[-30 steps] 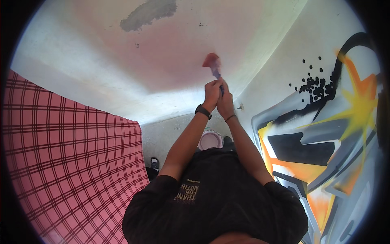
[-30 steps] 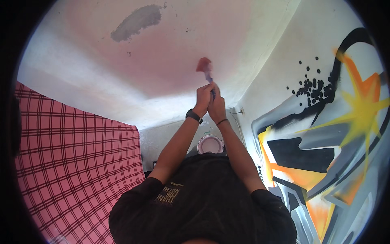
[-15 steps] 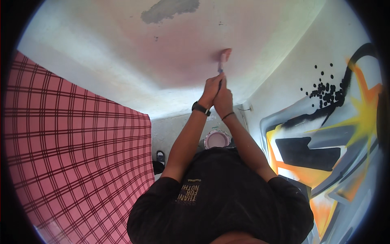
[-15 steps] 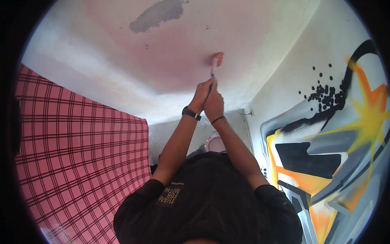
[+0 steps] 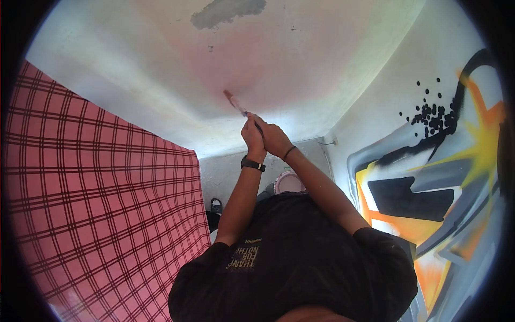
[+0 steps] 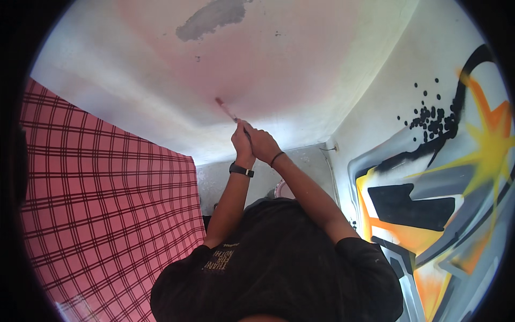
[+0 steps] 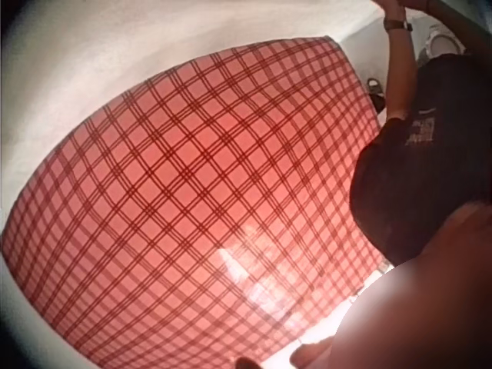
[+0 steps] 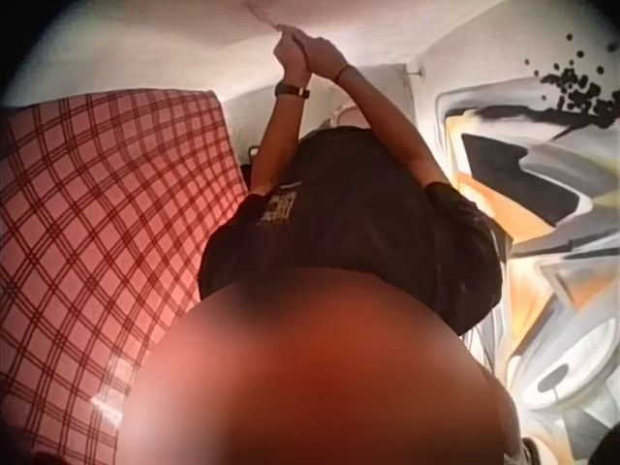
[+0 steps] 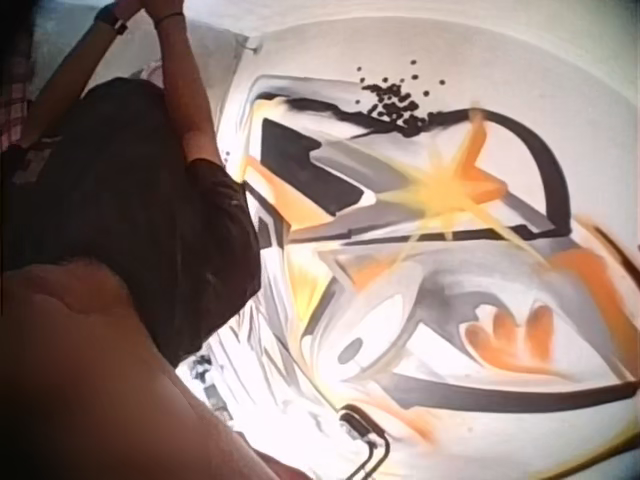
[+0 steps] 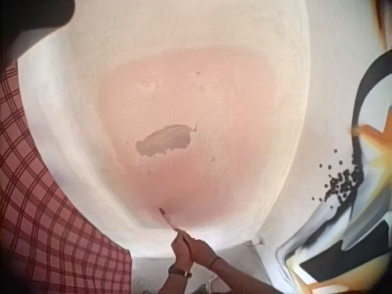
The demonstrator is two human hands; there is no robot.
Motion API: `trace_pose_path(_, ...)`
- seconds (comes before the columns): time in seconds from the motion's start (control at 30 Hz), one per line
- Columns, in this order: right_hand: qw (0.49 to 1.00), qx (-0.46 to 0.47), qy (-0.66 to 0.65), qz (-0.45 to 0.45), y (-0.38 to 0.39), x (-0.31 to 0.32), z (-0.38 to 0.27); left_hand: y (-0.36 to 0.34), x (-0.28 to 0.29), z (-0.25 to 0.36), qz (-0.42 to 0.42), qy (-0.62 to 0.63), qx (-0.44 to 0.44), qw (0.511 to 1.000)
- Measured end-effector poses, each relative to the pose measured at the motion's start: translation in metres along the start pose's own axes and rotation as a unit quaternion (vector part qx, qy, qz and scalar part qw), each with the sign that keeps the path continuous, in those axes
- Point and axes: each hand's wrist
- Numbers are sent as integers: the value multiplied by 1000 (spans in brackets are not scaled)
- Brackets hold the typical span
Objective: Painting the ceiling with pink paint using a paintbrush.
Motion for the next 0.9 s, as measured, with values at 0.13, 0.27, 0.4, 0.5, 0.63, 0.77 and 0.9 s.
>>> trace_pose_path(0.13,990,-46,-91,101,20,18,31,-13,-37,-28,-67,-81,36,994)
trace_pose_path(0.27,956,-128,-137,227,43,46,60,-28,-88,-55,-160,-117,72,978)
trace_pose_path(0.4,929,-106,-114,335,62,65,89,-35,-125,-86,-249,-141,103,953)
trace_pose_path(0.5,915,-150,-123,354,74,76,100,-36,-150,-99,-287,-116,125,943)
trace_pose_path(0.63,878,-175,-135,425,76,70,93,-29,-158,-97,-349,-124,195,908)
trace_pose_path(0.77,848,-222,-149,458,74,56,60,-20,-144,-70,-394,-178,213,876)
trace_pose_path(0.9,926,-136,-115,333,63,36,46,-11,-99,-50,-300,-83,89,946)
Point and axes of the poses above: each hand's wrist, its own y-axis away from the middle knuckle, its own x-axis out of the back of the hand, z = x × y, and after that the axes turned 15 degrees about -z, right-handed
